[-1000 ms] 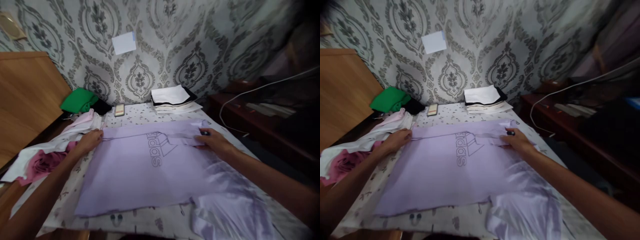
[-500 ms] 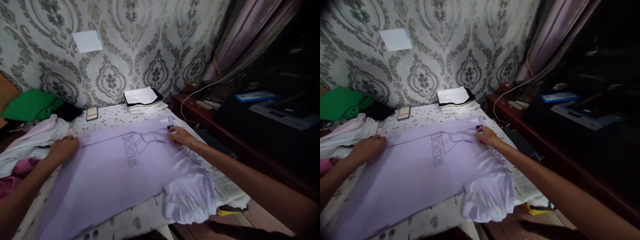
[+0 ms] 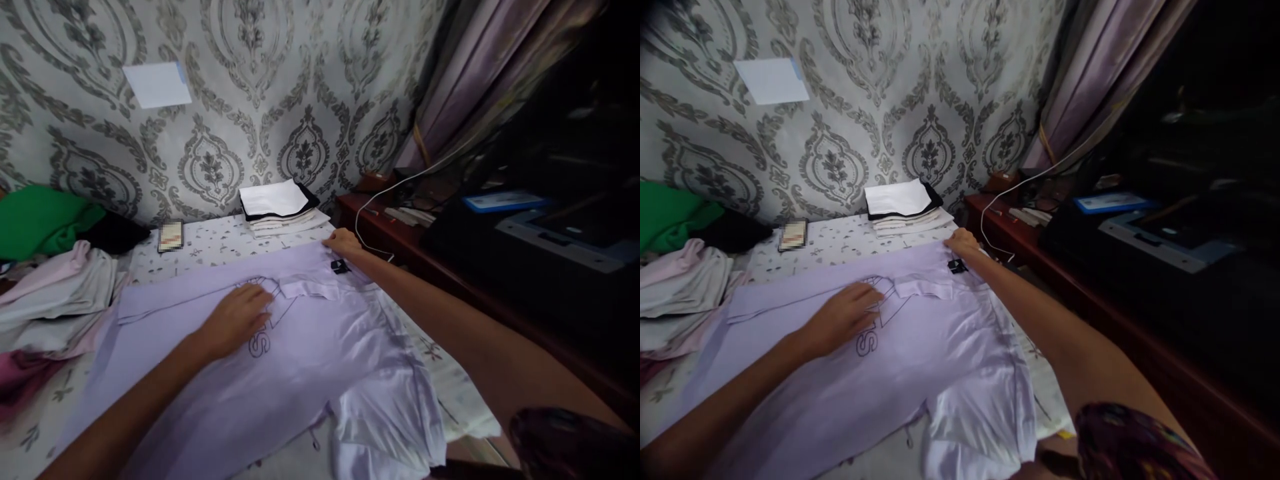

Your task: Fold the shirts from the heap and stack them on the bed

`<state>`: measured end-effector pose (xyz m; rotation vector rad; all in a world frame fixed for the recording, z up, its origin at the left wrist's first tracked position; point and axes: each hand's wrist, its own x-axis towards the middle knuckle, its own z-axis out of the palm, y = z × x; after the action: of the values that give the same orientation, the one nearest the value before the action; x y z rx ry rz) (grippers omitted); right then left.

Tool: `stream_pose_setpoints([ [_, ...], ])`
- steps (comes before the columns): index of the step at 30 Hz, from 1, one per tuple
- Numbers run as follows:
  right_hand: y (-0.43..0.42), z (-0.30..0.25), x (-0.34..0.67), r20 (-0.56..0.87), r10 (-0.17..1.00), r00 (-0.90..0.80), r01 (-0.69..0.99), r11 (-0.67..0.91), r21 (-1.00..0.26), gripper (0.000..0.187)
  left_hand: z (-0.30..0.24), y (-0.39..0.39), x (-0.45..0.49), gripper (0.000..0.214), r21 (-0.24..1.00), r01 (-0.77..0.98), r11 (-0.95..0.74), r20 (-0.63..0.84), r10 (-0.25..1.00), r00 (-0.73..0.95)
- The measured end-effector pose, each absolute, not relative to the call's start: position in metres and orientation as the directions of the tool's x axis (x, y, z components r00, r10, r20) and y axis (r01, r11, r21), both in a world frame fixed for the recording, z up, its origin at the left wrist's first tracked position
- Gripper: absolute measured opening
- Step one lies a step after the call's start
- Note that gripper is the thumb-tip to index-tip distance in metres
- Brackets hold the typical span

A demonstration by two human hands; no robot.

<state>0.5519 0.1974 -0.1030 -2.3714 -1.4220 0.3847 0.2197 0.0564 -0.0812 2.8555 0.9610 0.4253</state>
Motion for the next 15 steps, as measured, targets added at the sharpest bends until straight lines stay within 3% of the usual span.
stream_pose_setpoints([
  [4,0.197,-0.111,0.558,-0.031,0.894,0.447,0.799,-0.415,-0.435,0.018,-0.080,0.065,0.291,0.021,-0.035,0.601,-0.799,0.097,0.596,0.797],
  [7,0.198,-0.113,0.562,-0.025,0.896,0.444,0.798,-0.408,-0.443,0.017,-0.075,0.076,0.308,0.027,-0.124,0.605,-0.787,0.029,0.606,0.795],
  [10,0.199,-0.115,0.564,-0.024,0.898,0.439,0.796,-0.401,-0.453,0.017,-0.067,0.079,0.302,0.029,-0.087,0.609,-0.788,0.018,0.610,0.792],
  [15,0.198,-0.115,0.564,-0.020,0.903,0.428,0.803,-0.391,-0.450,0.018,-0.062,0.073,0.281,0.022,0.106,0.580,-0.808,-0.062,0.577,0.815],
])
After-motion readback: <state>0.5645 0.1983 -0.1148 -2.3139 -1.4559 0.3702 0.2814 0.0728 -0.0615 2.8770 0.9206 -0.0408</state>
